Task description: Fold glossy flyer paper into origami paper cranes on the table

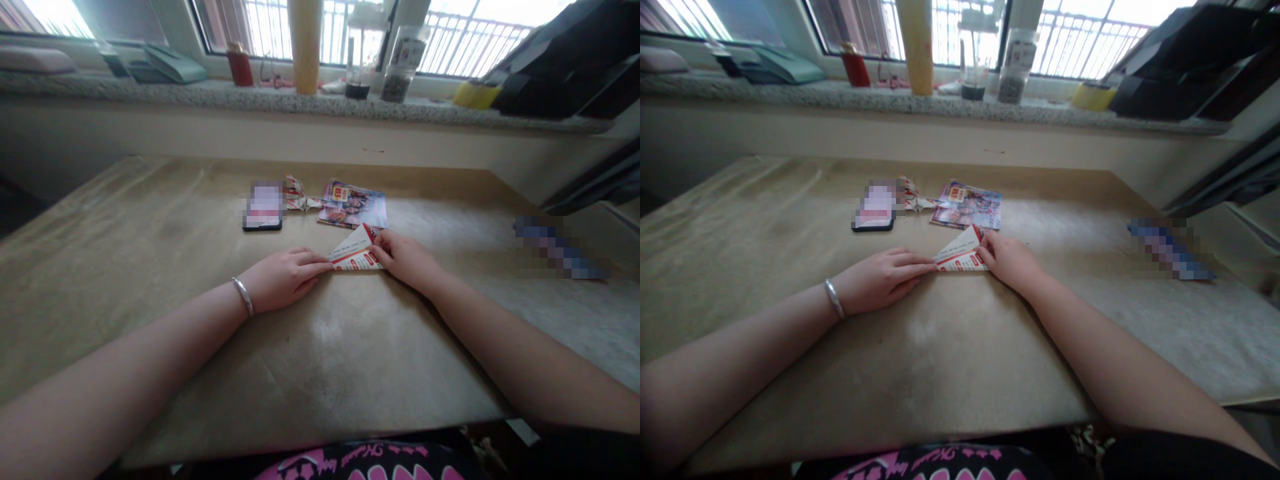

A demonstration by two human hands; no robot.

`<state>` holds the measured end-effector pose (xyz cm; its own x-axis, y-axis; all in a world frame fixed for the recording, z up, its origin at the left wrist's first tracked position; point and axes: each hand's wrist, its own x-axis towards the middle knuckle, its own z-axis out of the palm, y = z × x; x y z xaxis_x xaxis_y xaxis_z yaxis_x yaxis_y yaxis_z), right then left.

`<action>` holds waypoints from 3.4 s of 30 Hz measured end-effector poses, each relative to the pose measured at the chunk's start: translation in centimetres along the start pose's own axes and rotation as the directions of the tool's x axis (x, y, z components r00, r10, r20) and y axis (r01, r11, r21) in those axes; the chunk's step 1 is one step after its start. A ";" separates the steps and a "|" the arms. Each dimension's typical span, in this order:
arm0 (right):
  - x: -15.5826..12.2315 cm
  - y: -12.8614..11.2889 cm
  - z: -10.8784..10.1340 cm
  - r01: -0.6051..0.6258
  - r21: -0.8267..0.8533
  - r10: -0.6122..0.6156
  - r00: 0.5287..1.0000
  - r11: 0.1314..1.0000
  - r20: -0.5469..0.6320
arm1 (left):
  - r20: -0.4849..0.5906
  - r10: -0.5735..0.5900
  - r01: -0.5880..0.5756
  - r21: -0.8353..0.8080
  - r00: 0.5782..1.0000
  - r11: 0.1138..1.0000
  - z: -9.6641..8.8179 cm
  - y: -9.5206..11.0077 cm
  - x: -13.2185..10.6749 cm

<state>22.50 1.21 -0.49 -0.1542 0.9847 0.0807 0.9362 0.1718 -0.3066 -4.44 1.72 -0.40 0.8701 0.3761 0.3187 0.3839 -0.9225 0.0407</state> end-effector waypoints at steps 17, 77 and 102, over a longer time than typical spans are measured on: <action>-1.3 -1.5 -0.5 0.506 -0.373 -0.600 0.775 0.778 -0.199 | 0.001 0.024 -0.024 0.028 1.000 0.999 0.1 0.2 0.0; 0.7 -4.9 1.3 0.447 -0.418 -0.477 0.878 0.791 0.037 | 0.051 0.011 -0.020 0.169 0.999 0.985 -0.7 0.7 -0.2; 1.9 -4.3 1.5 0.333 -0.098 -0.328 0.942 0.938 0.069 | 0.061 0.023 -0.033 0.157 0.998 0.987 -0.4 0.3 -0.1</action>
<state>17.69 2.35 -0.48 -0.4740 0.8735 0.1111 0.8574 0.4865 -0.1676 -4.57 1.37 -0.09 0.8961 0.3590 0.2610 0.3989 -0.9093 -0.1188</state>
